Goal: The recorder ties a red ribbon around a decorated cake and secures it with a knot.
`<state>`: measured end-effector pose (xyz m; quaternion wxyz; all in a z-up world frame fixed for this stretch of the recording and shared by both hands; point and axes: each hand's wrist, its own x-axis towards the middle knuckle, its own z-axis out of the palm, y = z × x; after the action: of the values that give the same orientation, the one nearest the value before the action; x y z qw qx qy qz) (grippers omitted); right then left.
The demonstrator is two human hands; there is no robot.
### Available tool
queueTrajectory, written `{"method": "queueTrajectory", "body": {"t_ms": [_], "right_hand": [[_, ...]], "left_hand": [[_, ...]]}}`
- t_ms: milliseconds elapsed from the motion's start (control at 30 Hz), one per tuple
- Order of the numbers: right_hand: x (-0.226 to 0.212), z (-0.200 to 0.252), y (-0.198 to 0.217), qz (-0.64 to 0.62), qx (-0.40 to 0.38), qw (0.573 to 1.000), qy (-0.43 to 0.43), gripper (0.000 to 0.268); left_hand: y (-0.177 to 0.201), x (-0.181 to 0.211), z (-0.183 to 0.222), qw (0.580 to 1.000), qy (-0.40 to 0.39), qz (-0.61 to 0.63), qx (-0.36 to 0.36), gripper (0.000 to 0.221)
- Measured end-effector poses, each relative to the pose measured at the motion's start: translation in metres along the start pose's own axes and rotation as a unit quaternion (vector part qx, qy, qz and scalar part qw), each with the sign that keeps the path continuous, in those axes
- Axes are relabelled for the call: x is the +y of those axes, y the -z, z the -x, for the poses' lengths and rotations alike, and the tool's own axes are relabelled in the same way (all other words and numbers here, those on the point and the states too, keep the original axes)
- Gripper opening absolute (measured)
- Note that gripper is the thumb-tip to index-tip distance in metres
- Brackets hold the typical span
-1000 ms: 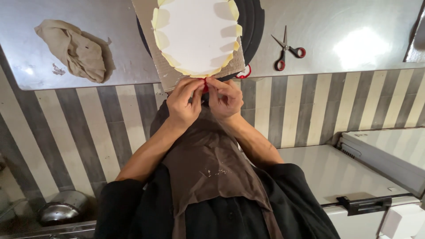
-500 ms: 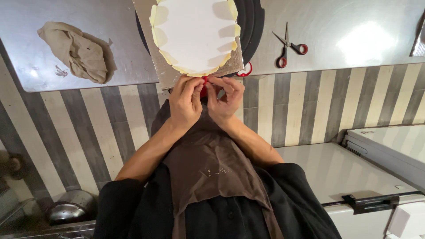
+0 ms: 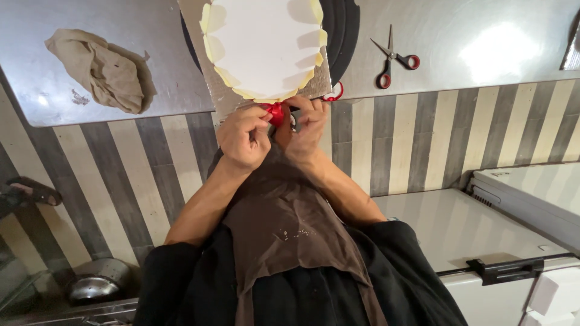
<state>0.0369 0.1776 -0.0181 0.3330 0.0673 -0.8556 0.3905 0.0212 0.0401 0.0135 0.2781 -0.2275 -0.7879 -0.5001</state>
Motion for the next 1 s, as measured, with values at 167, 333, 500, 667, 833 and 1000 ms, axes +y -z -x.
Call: {"method": "queueTrajectory", "body": {"t_ms": [167, 333, 500, 667, 833, 1000], "right_hand": [[-0.001, 0.005, -0.005, -0.003, 0.005, 1.0, -0.013, 0.045], [0.0, 0.003, 0.008, -0.099, 0.009, 0.989, -0.108, 0.039], [0.086, -0.008, 0.072, 0.096, 0.077, 0.976, -0.181, 0.027], [0.2, 0.01, 0.128, 0.269, -0.049, 0.949, -0.157, 0.045], [0.21, 0.014, 0.137, 0.278, -0.136, 0.933, -0.182, 0.053], [0.217, 0.023, 0.138, 0.274, -0.112, 0.939, -0.174, 0.021]], "left_hand": [[0.002, -0.01, -0.002, 0.997, -0.065, -0.024, -0.015, 0.021], [0.005, -0.012, 0.003, 0.999, -0.034, -0.016, -0.002, 0.021], [0.014, -0.019, 0.039, 0.981, 0.167, 0.045, 0.083, 0.031], [0.012, -0.001, 0.041, 0.879, 0.385, 0.277, 0.043, 0.047], [0.01, 0.004, 0.038, 0.84, 0.444, 0.312, 0.031, 0.048], [0.012, 0.008, 0.032, 0.905, 0.387, 0.164, 0.062, 0.033]]}}
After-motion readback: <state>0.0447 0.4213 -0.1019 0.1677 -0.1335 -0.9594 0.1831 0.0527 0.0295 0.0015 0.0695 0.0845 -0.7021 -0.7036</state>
